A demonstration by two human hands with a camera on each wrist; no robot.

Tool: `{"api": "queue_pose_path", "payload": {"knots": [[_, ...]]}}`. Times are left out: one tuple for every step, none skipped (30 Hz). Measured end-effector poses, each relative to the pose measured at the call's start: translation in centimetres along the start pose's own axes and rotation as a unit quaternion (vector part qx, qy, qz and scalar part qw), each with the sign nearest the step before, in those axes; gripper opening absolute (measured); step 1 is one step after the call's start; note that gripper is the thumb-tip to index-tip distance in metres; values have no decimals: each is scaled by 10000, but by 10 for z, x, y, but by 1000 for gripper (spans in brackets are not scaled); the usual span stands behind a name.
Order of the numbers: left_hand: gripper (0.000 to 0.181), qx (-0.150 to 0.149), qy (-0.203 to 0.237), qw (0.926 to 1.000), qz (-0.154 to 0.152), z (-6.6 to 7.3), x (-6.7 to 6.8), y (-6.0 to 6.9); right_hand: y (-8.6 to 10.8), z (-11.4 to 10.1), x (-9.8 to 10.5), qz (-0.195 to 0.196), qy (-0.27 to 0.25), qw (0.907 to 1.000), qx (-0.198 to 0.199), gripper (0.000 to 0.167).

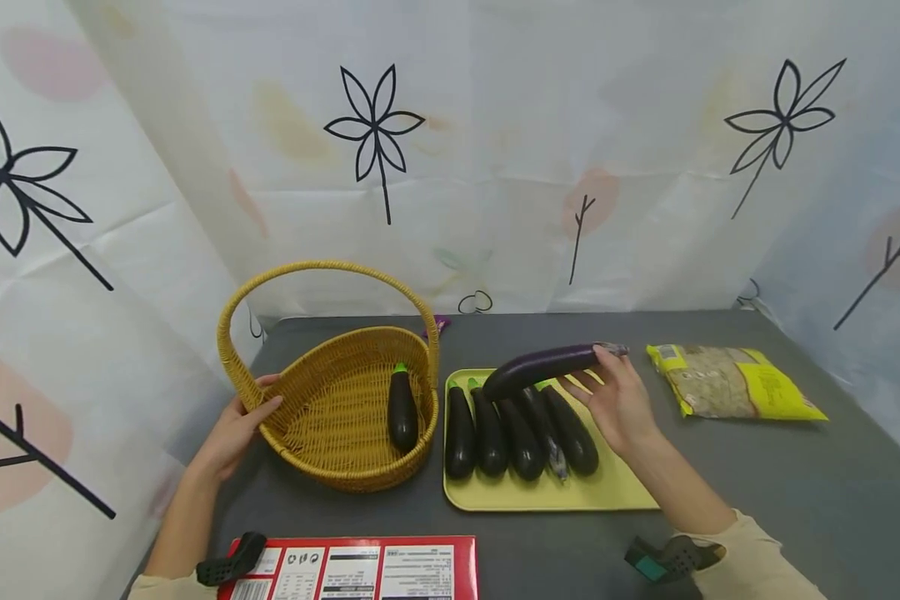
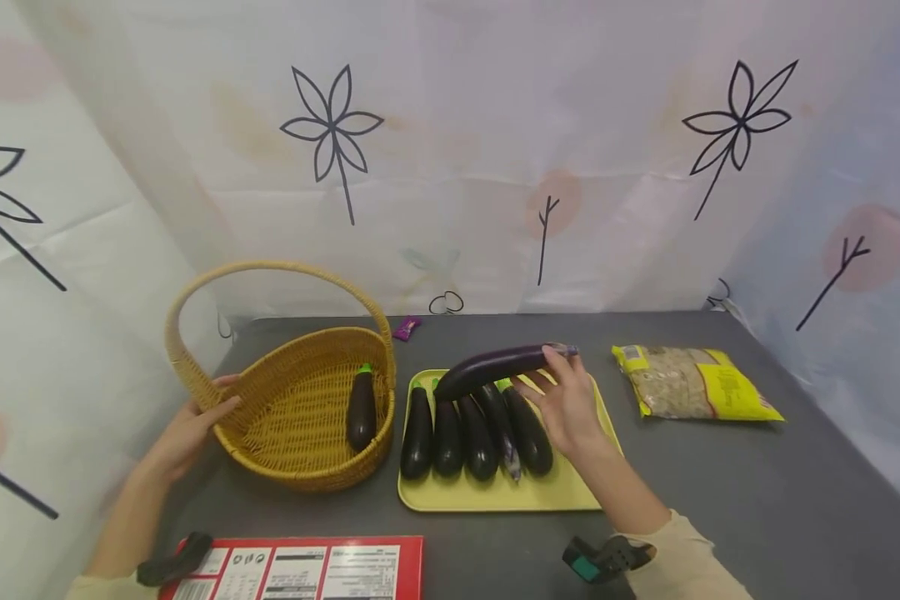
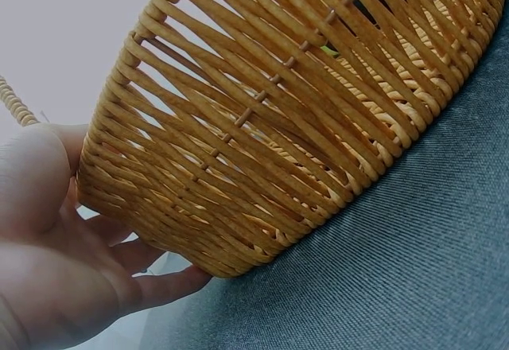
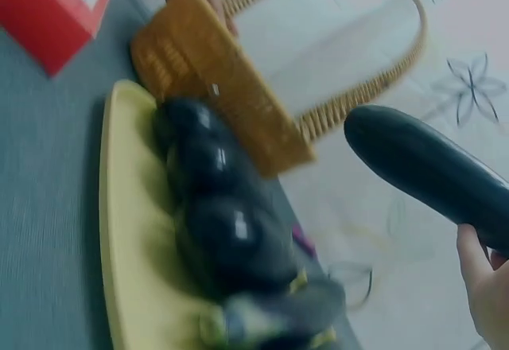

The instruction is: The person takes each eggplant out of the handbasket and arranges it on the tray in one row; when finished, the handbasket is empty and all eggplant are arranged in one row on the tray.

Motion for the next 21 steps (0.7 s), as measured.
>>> {"api": "queue_pose_path", "payload": {"knots": [[61, 10, -6, 10000, 18, 0, 0, 0, -1, -2, 6, 120, -58, 9999, 21, 11], [61, 19, -3, 10000, 30, 0, 1, 0, -1, -4, 12, 242, -84, 9997, 43, 11], [61, 22, 2, 10000, 36, 0, 1, 0, -2, -6, 18, 362, -149, 9992, 44, 10], [61, 24, 6, 10000, 39, 1, 1, 0, -2, -8, 24, 459, -224, 9987, 40, 8], [61, 24, 16, 10000, 42, 1, 0, 0, -2, -9, 30, 542, -342, 9979, 25, 8], [61, 18, 18, 10000, 41, 1, 0, 0, -2, -11, 35, 615, -429, 9972, 17, 7], [61, 11, 14, 10000, 37, 1, 0, 0, -2, -12, 40, 696, -519, 9962, 24, 7], [61, 6, 13, 10000, 25, 1, -1, 0, -2, -13, 46, 771, -600, 9952, 29, 8], [61, 0, 12, 10000, 17, 2, -1, 0, -3, -14, 50, 848, -684, 9940, 39, 10], [61, 4, 10, 10000, 16, 2, -1, 0, -3, -15, 55, 913, -800, 9926, 39, 12], [61, 19, 19, 10000, 18, 2, -1, -1, -4, -16, 59, 1017, -891, 9908, 47, 13], [61, 30, 26, 10000, 15, 1, -1, -1, -4, -16, 63, 1130, -950, 9890, 55, 14], [61, 34, 29, 10000, 15, 1, -1, -1, -5, -17, 66, 1255, -1006, 9870, 75, 15], [61, 45, 31, 10000, 12, 1, -1, -2, -6, -17, 69, 1349, -1054, 9852, 74, 17], [60, 48, 31, 10000, 16, 1, -1, -2, -6, -17, 72, 1485, -1133, 9824, 54, 16], [60, 51, 33, 10000, 10, 1, 0, -2, -6, -17, 74, 1621, -1194, 9795, 27, 12], [60, 40, 40, 10000, 4, 1, 0, -2, -7, -17, 76, 1784, -1171, 9770, 14, 8], [59, 26, 42, 10000, -3, 1, 0, -2, -7, -16, 78, 1933, -1133, 9746, -7, 6], [59, 9, 37, 10000, -8, 0, 0, -2, -8, -15, 79, 2073, -1109, 9720, -36, 5], [58, -2, 48, 10000, -13, 0, 1, -2, -8, -14, 81, 2206, -1064, 9695, -55, 7], [57, -12, 66, 10000, -14, 0, 1, -1, -9, -13, 82, 2348, -1021, 9666, -78, 11]]}}
Point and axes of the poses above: each hand's wrist, its own y-axis away from the middle knuckle, its own x-axis out of the back of the hand, z = x × y, the point moved 3 cm from there along -y, towards the middle knuckle, and after that the axes turned 8 degrees about z, right-handed, at the moved point
